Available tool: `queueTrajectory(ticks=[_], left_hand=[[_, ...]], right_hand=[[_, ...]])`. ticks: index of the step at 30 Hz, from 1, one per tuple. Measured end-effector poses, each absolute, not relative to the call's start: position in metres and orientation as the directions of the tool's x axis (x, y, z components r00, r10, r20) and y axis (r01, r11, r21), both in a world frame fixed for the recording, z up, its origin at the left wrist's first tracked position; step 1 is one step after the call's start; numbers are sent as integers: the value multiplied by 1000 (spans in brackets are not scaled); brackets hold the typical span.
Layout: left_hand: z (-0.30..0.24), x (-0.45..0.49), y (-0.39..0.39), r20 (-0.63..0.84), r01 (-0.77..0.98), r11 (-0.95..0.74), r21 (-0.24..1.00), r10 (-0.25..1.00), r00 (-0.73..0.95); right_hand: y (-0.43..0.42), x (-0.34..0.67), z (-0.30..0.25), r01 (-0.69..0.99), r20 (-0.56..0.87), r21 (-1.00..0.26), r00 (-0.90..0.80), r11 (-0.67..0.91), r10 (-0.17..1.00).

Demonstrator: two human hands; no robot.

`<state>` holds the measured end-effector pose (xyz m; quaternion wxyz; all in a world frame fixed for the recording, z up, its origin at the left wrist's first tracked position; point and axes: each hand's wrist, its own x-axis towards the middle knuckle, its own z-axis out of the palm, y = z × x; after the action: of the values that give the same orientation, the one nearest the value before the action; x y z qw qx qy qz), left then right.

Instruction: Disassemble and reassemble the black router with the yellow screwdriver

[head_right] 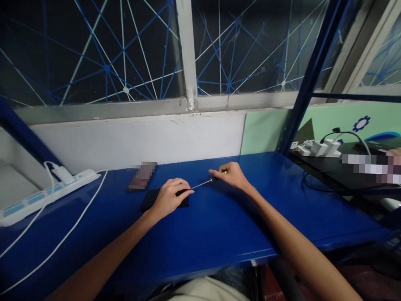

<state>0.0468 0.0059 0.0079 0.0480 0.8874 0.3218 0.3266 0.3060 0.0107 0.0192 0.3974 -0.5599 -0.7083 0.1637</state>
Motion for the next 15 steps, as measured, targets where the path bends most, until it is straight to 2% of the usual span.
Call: queueTrajectory(ticks=[15], left_hand=[[9,47,6,546,513,-814,273,570,614]], right_hand=[[7,303,19,694,441,-621,-75,365,894]])
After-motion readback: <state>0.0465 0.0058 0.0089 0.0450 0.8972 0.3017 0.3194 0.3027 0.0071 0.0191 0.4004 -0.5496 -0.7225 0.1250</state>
